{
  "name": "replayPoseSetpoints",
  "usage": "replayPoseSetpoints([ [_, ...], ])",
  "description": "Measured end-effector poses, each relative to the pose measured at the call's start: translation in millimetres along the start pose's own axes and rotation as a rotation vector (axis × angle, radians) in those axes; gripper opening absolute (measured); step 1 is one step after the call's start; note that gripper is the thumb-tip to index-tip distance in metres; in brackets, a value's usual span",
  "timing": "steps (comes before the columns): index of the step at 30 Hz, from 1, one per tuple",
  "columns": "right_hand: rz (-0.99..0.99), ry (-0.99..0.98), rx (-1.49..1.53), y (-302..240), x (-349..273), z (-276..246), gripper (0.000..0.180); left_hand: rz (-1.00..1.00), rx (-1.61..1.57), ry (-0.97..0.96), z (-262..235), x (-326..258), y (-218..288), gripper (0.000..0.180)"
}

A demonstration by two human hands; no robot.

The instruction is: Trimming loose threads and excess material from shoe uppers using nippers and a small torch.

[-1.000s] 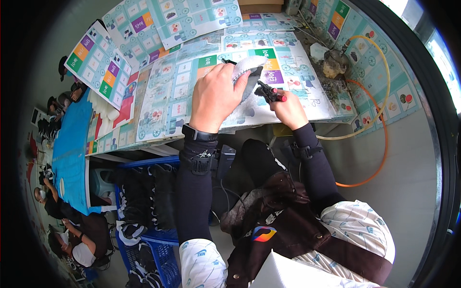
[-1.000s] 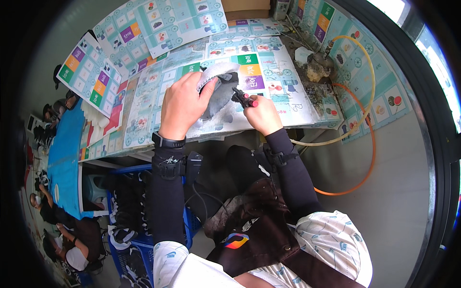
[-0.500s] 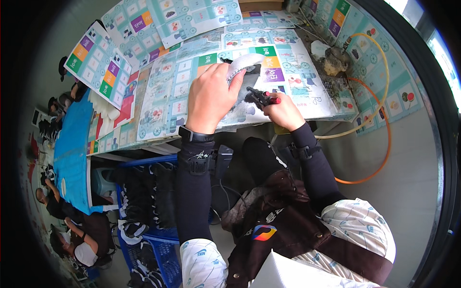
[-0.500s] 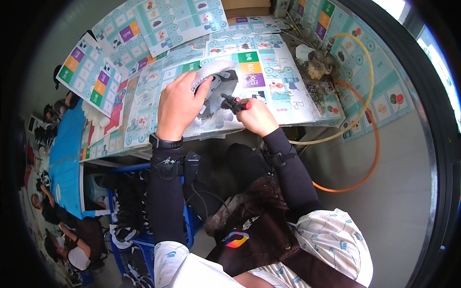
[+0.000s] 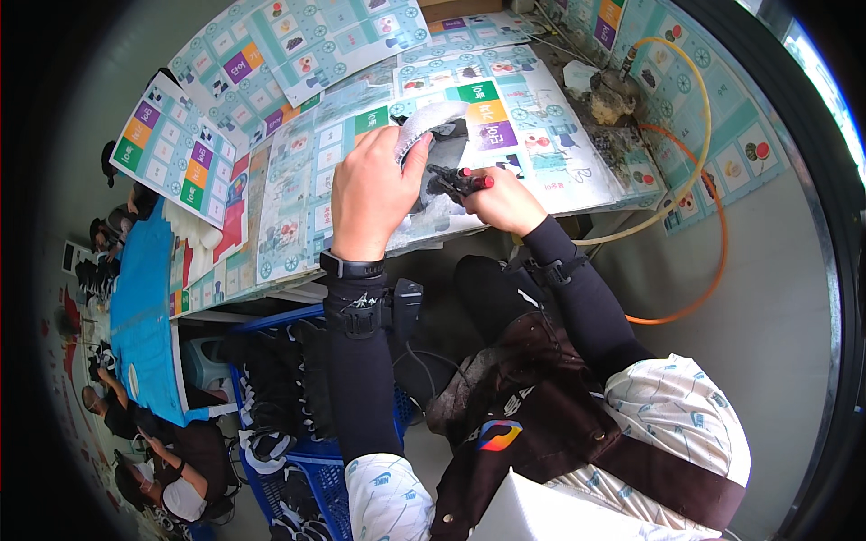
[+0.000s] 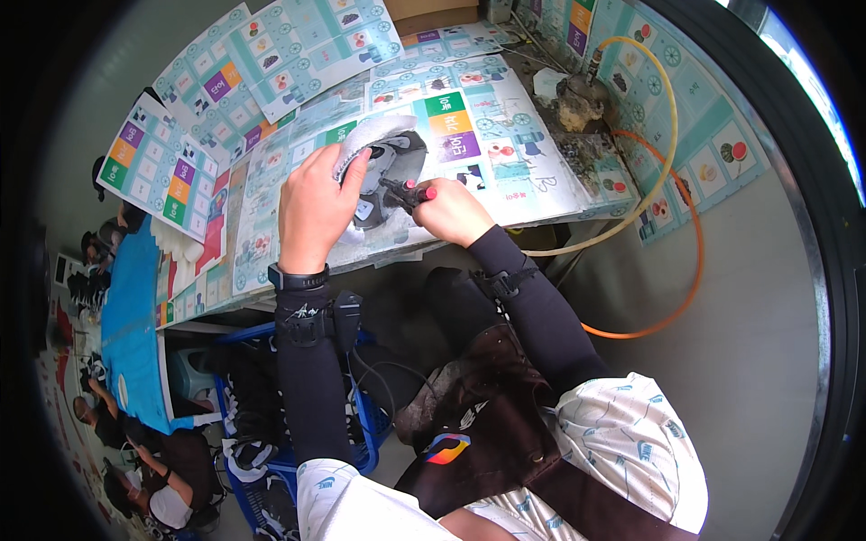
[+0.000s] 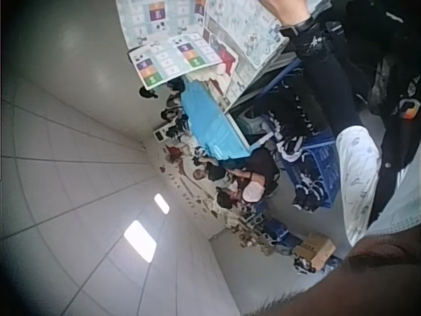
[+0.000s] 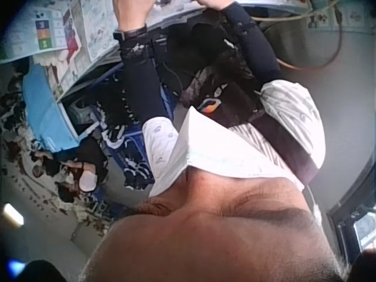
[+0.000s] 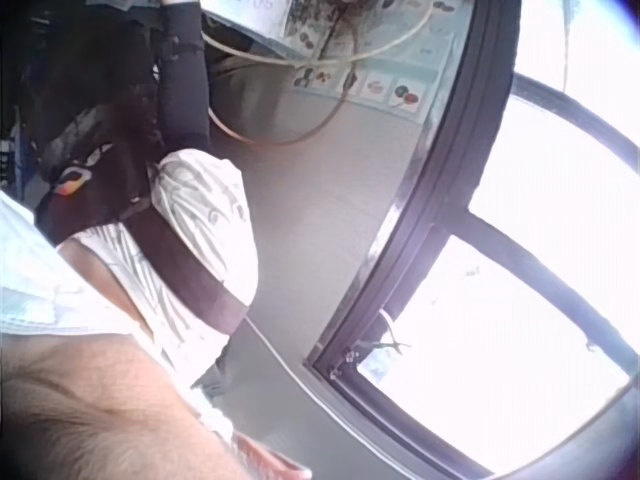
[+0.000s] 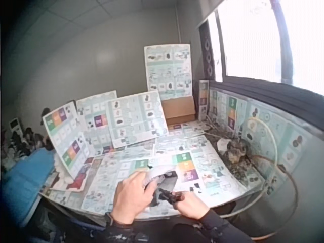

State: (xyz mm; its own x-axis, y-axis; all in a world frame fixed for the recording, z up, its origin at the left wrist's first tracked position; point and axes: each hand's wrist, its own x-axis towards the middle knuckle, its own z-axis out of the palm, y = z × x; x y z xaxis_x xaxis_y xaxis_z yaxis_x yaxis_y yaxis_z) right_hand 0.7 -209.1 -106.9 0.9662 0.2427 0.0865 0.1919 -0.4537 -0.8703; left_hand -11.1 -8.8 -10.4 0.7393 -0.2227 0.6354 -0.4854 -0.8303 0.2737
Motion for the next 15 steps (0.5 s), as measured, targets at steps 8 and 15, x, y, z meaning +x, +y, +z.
replayPoseSetpoints([
  [8, 0.038, -0.055, -0.002, 0.3, -2.8, 1.3, 0.021, 0.007, 0.000, -0.005, 1.2, 0.8, 0.0, 0.040],
  [15, -0.044, 0.044, -0.009, 3.7, 0.2, 5.0, 0.020, 0.014, 0.027, 0.000, 0.1, -0.8, 1.0, 0.037],
])
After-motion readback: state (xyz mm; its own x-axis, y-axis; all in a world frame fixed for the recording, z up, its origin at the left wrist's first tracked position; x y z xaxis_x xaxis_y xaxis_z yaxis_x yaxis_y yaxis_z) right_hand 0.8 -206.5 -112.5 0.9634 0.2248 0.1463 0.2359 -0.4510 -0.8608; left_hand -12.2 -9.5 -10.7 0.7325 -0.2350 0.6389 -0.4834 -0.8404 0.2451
